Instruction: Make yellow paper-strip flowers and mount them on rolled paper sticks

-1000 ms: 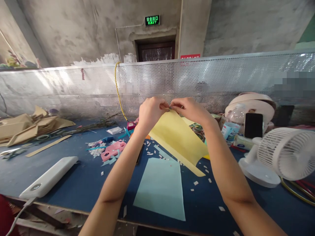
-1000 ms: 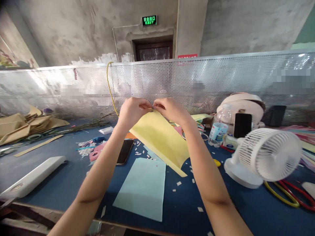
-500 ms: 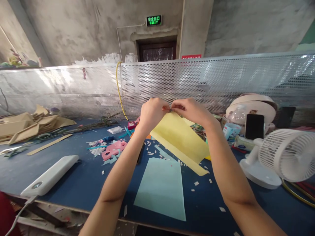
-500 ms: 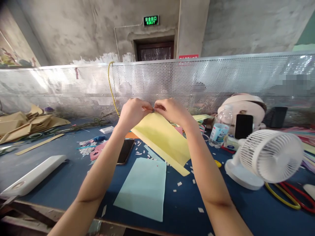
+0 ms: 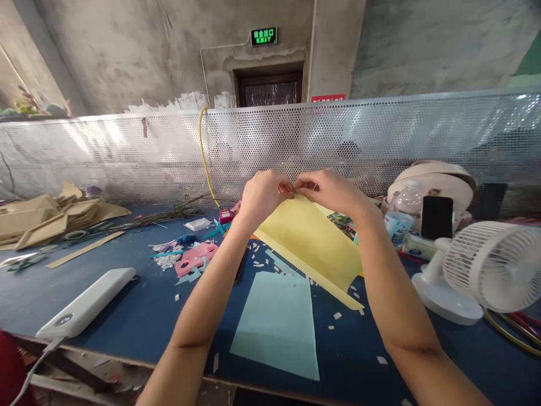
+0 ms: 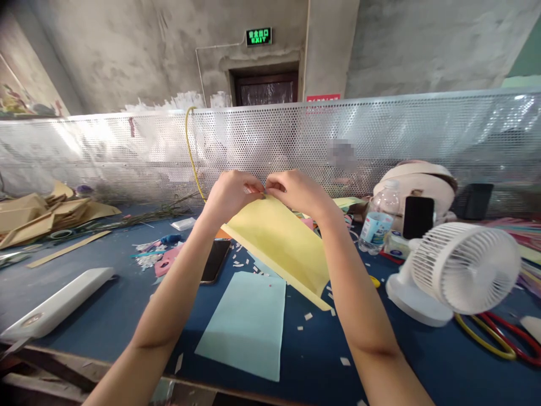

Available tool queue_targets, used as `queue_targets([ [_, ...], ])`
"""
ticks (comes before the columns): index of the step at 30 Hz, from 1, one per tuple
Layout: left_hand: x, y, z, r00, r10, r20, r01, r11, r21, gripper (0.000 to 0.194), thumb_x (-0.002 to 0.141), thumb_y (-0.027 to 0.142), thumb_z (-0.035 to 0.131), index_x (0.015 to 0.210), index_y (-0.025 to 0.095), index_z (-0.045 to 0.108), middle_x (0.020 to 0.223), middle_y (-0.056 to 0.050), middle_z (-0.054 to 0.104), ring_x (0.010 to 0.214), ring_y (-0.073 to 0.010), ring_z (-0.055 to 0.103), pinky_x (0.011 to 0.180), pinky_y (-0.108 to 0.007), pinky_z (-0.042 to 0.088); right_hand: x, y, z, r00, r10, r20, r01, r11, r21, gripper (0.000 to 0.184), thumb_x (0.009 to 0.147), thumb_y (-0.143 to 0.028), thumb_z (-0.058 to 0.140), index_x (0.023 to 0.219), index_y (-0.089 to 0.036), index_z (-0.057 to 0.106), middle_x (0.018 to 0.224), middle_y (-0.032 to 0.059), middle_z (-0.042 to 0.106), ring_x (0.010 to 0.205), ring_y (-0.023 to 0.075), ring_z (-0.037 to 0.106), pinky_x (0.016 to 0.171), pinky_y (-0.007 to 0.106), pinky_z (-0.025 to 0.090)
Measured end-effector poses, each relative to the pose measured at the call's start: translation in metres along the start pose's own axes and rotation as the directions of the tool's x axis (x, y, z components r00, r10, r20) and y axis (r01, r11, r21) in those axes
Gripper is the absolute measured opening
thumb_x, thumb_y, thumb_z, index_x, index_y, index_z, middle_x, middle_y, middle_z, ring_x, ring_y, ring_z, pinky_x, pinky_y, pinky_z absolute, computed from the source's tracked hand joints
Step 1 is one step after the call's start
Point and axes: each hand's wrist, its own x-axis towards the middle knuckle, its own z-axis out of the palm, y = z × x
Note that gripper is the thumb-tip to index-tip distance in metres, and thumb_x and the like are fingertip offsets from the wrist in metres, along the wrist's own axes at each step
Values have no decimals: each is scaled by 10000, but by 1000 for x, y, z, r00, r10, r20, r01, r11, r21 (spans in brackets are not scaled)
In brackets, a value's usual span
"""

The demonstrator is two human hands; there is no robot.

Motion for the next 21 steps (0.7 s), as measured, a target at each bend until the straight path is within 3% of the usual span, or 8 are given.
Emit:
queue_targets([
  [9,-2,1,0,999,-12,-43,11,1000,-27,89,723,165,697,735,238,745,751,6,743,744,-174,657,647,-281,446,0,0,0,1000,15,19,-15,1000,5,168,910,-336,541,813,-237,637,774,-6,664,645,147,533,572,292,312],
  [21,-1,4,1,999,-33,-32,34,998,53,110,743,170,684,724,250,757,760,-6,736,700,-181,642,655,-309,429,3,5,2,998,-11,66,7,998,60,157,908,-294,536,828,-219,648,781,10,687,698,163,581,608,297,346],
])
